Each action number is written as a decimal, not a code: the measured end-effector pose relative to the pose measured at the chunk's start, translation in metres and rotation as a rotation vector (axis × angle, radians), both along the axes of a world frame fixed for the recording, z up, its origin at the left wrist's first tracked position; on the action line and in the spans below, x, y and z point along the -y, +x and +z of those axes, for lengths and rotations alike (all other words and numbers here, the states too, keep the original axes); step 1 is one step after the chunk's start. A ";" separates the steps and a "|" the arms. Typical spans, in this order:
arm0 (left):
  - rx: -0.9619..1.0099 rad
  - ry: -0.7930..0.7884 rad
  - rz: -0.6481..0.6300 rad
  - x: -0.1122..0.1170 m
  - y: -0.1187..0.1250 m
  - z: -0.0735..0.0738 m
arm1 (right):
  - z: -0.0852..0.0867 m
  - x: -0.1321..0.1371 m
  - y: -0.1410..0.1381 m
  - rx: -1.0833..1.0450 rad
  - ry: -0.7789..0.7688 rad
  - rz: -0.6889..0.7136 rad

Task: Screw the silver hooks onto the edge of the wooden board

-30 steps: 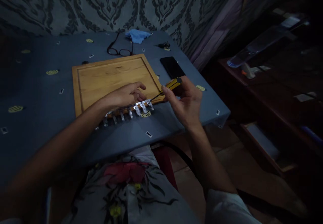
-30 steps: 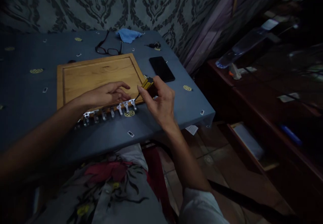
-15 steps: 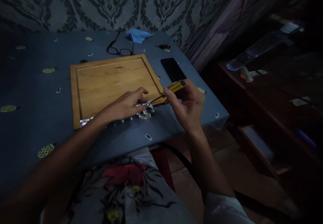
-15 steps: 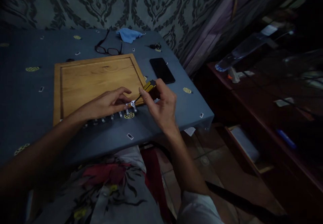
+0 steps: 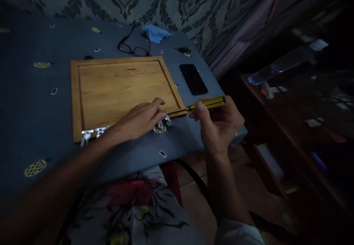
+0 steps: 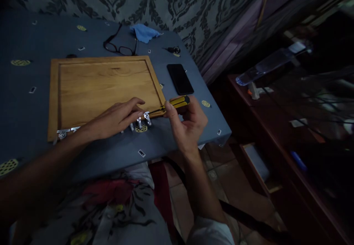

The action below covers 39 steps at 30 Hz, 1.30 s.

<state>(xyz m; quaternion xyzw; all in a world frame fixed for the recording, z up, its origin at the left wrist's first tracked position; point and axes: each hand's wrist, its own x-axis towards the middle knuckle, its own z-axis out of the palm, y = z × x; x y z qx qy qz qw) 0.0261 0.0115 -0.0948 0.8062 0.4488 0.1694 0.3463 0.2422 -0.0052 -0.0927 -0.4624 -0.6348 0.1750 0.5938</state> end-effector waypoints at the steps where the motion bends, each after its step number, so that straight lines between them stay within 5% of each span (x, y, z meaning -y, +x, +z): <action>1: -0.004 -0.005 0.007 0.000 0.000 0.001 | 0.000 0.001 0.000 -0.005 0.006 -0.007; 39: 0.057 -0.062 0.025 0.000 0.001 0.002 | -0.002 -0.003 -0.001 -0.038 0.011 -0.068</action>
